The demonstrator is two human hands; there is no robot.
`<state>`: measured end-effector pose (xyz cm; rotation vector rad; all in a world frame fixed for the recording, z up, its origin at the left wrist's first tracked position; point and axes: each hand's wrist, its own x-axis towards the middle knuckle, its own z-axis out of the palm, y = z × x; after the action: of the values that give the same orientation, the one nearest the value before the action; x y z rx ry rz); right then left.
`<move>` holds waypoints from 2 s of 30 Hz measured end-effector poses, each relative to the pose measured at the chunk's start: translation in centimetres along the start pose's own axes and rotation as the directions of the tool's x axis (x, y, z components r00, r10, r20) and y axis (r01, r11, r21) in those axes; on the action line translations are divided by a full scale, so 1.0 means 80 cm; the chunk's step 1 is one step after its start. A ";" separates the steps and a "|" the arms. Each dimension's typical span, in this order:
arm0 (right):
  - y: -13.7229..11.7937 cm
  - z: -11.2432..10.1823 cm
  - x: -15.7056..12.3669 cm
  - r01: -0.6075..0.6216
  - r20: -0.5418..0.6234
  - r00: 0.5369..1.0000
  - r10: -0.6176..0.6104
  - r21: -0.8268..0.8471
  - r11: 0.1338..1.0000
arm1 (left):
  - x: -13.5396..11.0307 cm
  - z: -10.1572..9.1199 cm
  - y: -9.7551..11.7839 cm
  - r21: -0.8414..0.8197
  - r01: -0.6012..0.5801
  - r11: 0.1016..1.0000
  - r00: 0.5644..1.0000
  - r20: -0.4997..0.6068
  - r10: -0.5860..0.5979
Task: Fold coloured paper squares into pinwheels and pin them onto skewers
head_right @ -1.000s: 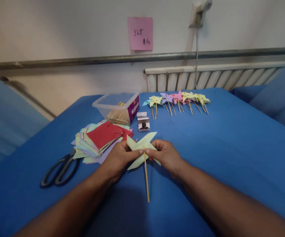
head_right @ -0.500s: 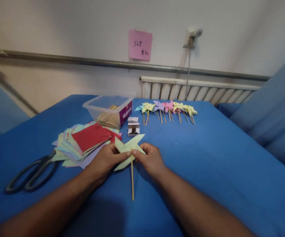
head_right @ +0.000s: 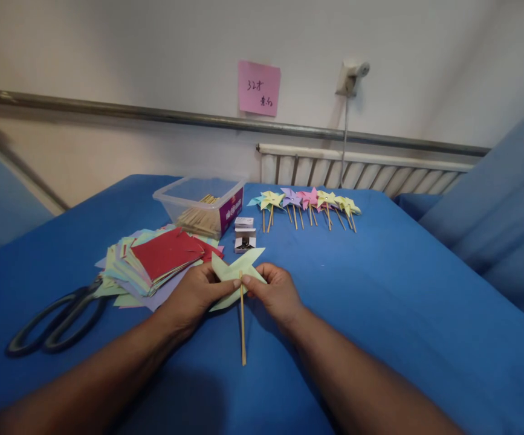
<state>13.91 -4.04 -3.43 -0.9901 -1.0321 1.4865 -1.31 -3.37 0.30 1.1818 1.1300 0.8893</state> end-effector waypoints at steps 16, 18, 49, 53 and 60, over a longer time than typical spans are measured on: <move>0.001 -0.001 0.004 -0.030 0.000 1.000 0.030 0.047 0.998 | 0.003 0.001 -0.001 -0.028 0.026 0.999 1.000 0.015 -0.026; -0.003 0.000 0.003 -0.029 -0.006 1.000 0.029 0.034 0.999 | 0.004 0.001 -0.002 -0.019 0.025 0.999 1.000 0.013 -0.025; 0.002 -0.001 0.005 -0.028 -0.003 1.000 0.029 0.030 0.999 | 0.007 -0.001 -0.008 -0.070 0.035 0.997 0.998 0.057 -0.031; 0.008 -0.002 0.005 -0.011 0.006 1.000 0.011 0.058 0.998 | 0.010 -0.002 -0.012 -0.094 0.014 0.995 1.000 0.004 -0.014; 0.010 -0.001 0.006 0.006 -0.012 1.000 -0.006 0.023 1.000 | 0.013 -0.003 -0.016 -0.096 0.002 0.995 0.999 -0.036 -0.005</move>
<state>13.66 -3.62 -4.23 -0.9775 -1.0063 1.4832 -1.33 -2.55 -1.13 1.0881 1.1058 0.9553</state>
